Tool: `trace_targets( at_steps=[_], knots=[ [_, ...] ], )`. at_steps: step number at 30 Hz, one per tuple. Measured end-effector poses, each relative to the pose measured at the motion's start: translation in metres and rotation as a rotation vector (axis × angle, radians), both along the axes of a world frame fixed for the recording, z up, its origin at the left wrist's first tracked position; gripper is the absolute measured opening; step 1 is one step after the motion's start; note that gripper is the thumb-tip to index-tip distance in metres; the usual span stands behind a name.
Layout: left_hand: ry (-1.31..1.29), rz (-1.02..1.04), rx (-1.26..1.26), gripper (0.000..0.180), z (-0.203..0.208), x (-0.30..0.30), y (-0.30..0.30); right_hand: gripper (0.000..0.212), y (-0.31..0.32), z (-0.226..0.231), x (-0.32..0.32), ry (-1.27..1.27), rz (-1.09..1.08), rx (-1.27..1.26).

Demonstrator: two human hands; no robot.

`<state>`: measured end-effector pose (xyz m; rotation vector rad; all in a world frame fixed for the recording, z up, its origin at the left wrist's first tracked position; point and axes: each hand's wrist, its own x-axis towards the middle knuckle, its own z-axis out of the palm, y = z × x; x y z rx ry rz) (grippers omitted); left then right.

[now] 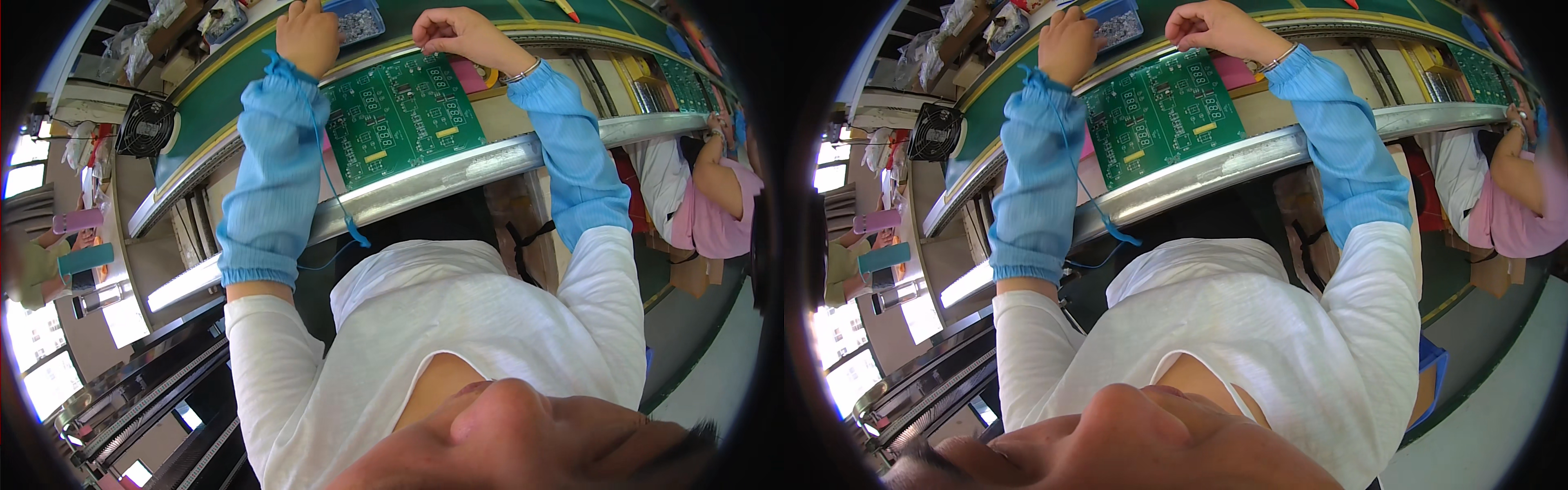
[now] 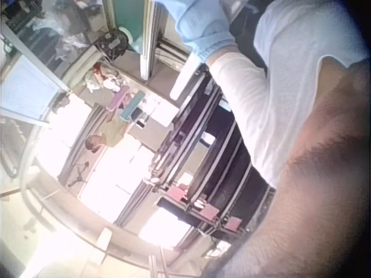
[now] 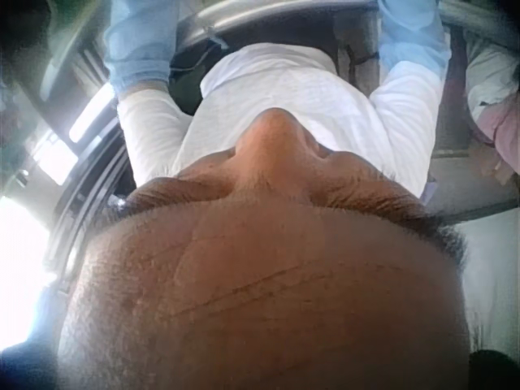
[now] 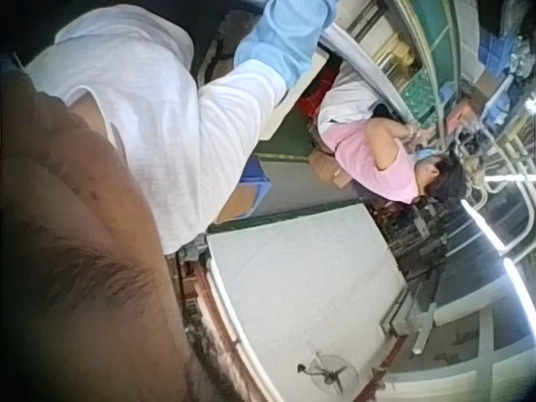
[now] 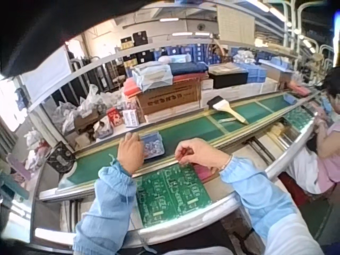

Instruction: Manually assembling electronic components onto printed circuit boards on an industrial production line.

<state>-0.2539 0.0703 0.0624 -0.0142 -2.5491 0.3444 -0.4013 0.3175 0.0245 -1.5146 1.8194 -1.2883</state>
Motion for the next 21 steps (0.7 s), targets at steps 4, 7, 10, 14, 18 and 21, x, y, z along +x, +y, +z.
trace_targets(
  at_steps=[4, 7, 10, 14, 18, 21],
  knots=[
    [-0.33, 0.166, 0.061, 0.025, -0.014, -0.023, -0.018, 0.018, 0.002, 0.0, -0.003, 0.037, -0.002, -0.001],
    [-0.284, 0.098, 0.062, 0.016, -0.026, -0.026, -0.022, 0.017, 0.004, 0.01, 0.006, 0.096, 0.009, 0.032],
    [-0.248, 0.104, 0.101, 0.018, -0.027, -0.026, -0.02, 0.016, 0.007, 0.014, 0.013, 0.248, 0.035, 0.091],
    [-0.129, -0.011, 0.196, 0.02, -0.023, -0.019, -0.016, 0.012, 0.011, 0.007, 0.011, 0.31, 0.055, 0.096],
    [-0.017, -0.216, 0.397, 0.015, -0.011, 0.011, 0.004, 0.012, 0.018, 0.005, 0.006, 0.359, 0.06, 0.154],
    [-0.026, -0.304, 0.742, 0.017, -0.001, 0.047, 0.014, 0.011, 0.016, 0.009, 0.011, 0.35, 0.061, 0.169]
  ],
)
